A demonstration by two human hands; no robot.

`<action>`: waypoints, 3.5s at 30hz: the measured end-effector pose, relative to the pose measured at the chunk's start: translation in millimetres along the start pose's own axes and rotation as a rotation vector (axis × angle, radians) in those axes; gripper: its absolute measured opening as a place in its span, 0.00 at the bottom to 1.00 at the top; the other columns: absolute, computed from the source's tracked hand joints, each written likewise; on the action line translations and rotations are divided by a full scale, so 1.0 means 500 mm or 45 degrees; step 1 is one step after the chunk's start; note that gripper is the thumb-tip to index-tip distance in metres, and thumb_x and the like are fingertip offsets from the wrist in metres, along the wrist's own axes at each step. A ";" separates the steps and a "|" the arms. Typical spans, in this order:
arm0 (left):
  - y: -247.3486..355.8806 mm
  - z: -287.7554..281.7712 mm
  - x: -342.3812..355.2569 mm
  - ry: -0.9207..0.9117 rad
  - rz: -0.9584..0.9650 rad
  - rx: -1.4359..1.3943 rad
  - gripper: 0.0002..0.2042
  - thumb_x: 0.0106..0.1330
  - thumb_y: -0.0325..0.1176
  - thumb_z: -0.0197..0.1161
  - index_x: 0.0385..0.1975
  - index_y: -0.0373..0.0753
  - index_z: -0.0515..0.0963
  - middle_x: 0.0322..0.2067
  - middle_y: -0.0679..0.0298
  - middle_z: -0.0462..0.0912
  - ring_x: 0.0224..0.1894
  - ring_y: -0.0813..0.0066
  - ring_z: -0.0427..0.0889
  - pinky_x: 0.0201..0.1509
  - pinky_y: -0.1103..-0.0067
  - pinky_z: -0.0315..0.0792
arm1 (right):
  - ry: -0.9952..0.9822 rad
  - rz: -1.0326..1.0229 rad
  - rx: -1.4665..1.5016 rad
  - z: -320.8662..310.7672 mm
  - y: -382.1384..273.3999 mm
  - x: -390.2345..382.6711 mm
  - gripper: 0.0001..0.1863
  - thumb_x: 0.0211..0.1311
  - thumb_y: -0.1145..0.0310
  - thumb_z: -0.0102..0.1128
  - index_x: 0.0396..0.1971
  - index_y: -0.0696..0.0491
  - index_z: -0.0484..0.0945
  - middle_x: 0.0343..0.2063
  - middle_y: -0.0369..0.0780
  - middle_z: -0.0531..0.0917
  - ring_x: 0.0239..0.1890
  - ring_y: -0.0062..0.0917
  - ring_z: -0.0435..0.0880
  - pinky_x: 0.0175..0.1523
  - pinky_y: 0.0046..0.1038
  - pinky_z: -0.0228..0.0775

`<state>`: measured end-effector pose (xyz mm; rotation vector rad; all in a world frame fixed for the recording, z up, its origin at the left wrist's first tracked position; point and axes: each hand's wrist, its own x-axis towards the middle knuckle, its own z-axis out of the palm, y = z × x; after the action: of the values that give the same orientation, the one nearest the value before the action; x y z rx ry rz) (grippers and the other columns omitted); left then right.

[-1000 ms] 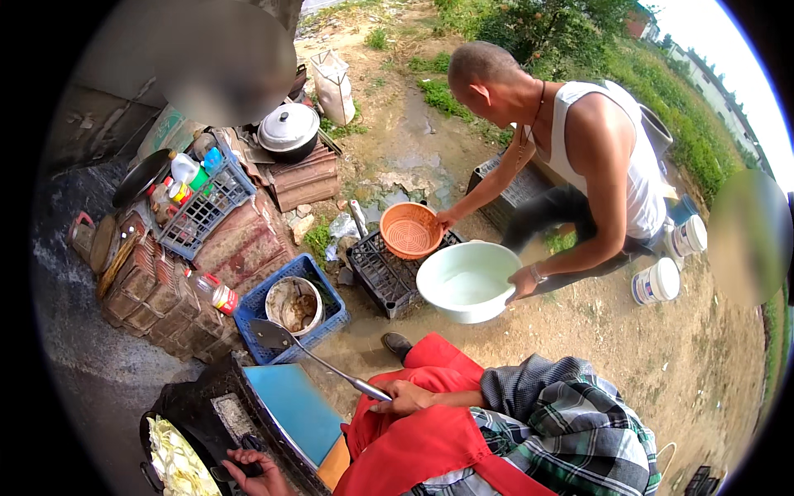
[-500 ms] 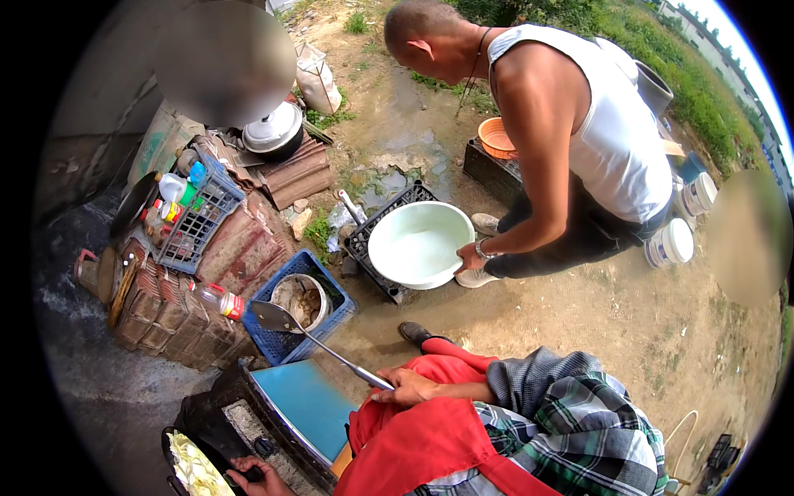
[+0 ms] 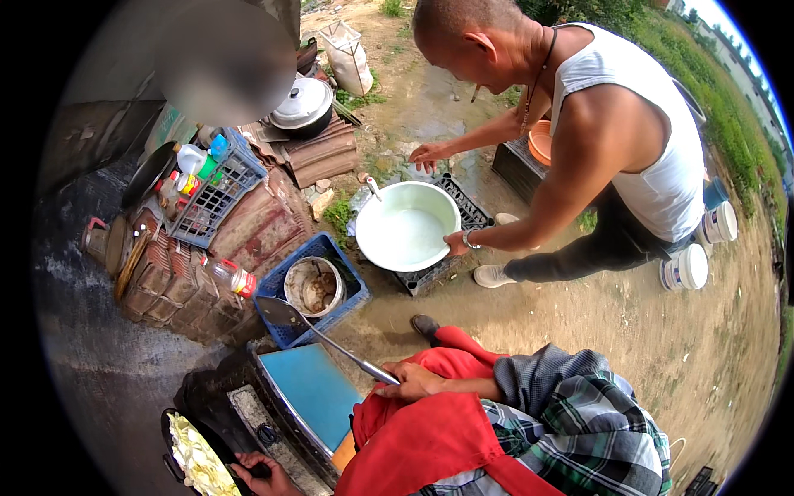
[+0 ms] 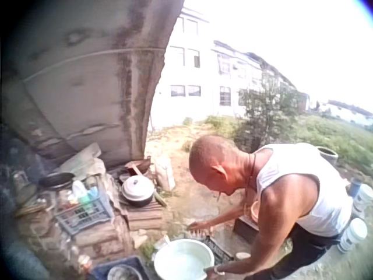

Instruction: The person cooks chopped cabbage in a frying pan on a portable gas stove. They stir the cabbage with a metal spatula, add more cabbage from a colander, and pour water from a red scoop into the pan. The person continues to stir the mixture as it cooks.

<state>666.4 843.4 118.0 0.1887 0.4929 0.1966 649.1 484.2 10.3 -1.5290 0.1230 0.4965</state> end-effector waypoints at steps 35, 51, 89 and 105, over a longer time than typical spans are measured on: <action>-0.014 -0.024 0.027 -0.194 0.023 -0.036 0.13 0.63 0.39 0.58 0.40 0.36 0.74 0.25 0.66 0.73 0.27 0.77 0.71 0.31 0.81 0.70 | -0.098 0.162 -0.254 -0.054 -0.116 0.057 0.20 0.50 0.58 0.59 0.36 0.58 0.71 0.28 0.48 0.78 0.32 0.35 0.78 0.38 0.34 0.67; 0.005 -0.010 0.012 -0.081 0.025 0.000 0.13 0.64 0.35 0.57 0.42 0.33 0.71 0.24 0.66 0.70 0.27 0.78 0.70 0.30 0.83 0.69 | -0.135 0.213 -0.193 -0.054 -0.111 0.064 0.22 0.52 0.58 0.58 0.40 0.59 0.69 0.33 0.52 0.78 0.38 0.40 0.78 0.42 0.36 0.67; -0.029 0.014 -0.003 -0.088 0.056 0.040 0.13 0.62 0.39 0.58 0.29 0.33 0.74 0.21 0.61 0.75 0.25 0.71 0.74 0.30 0.75 0.73 | -0.071 0.168 -0.213 -0.034 -0.079 0.070 0.21 0.49 0.57 0.59 0.39 0.57 0.72 0.29 0.48 0.79 0.34 0.34 0.79 0.38 0.34 0.67; -0.001 0.002 0.006 -0.065 0.030 0.119 0.16 0.64 0.42 0.55 0.27 0.32 0.75 0.20 0.60 0.75 0.24 0.69 0.73 0.31 0.72 0.72 | -0.054 0.195 -0.140 -0.035 -0.078 0.067 0.19 0.55 0.56 0.57 0.35 0.57 0.70 0.26 0.46 0.78 0.30 0.33 0.78 0.35 0.33 0.67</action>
<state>669.7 843.6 117.6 0.2901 0.4498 0.1912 697.8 476.4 32.7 -1.6232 0.1832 0.6662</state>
